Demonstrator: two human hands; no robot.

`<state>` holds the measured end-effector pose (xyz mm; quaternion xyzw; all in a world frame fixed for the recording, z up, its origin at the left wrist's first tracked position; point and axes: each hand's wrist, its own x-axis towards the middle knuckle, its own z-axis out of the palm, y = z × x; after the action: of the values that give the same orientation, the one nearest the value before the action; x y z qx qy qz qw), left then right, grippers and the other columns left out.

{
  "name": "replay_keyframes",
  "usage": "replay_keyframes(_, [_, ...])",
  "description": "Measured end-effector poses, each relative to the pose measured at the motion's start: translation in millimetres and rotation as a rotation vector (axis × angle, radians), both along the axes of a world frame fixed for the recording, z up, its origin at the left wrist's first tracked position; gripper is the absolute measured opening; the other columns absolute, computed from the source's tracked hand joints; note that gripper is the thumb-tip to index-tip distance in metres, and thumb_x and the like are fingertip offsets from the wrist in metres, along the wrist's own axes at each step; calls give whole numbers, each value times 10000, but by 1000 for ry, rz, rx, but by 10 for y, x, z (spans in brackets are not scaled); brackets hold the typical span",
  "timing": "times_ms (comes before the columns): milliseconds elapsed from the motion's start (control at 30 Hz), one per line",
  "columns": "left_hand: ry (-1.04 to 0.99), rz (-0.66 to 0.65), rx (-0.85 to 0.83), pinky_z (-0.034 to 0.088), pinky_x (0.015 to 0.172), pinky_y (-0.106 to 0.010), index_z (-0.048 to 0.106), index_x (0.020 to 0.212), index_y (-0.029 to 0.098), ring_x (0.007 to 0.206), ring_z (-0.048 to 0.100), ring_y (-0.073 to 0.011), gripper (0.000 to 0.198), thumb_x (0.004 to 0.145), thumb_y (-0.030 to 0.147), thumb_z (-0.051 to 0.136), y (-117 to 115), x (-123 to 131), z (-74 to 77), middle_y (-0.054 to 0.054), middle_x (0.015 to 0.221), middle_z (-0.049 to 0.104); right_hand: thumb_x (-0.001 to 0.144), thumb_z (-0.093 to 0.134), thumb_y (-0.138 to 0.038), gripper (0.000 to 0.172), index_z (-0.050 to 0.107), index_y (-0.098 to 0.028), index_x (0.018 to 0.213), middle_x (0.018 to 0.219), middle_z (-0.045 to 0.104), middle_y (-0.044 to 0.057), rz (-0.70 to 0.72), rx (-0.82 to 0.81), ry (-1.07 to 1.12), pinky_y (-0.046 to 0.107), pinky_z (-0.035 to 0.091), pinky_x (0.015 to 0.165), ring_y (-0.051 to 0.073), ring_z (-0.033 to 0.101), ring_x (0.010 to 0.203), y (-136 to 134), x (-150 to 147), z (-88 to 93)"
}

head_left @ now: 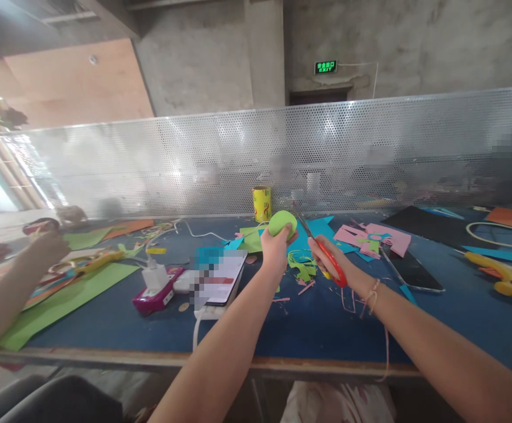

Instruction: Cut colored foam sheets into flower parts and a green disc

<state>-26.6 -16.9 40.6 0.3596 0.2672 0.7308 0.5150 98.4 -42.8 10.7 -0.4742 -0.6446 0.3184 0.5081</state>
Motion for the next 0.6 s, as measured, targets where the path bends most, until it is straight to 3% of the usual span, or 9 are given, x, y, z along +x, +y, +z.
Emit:
replay_keyframes(267, [24, -1, 6, 547, 668, -316, 616, 744, 115, 713, 615, -157, 220, 554, 165, 717, -38, 25, 4, -51, 762, 638, 681, 462, -711, 508, 345, -216, 678, 514, 353, -71, 71, -78, 17, 207, 289, 352, 61, 336, 377, -88, -17, 46])
replay_keyframes(600, [50, 4, -11, 542, 637, -300, 601, 807, 130, 601, 615, -125, 209, 619, 186, 672, -45, 52, -13, -43, 772, 643, 678, 488, -692, 498, 345, -215, 677, 476, 355, -89, 110, -161, 149, 182, 264, 322, 46, 315, 339, -79, -95, 32])
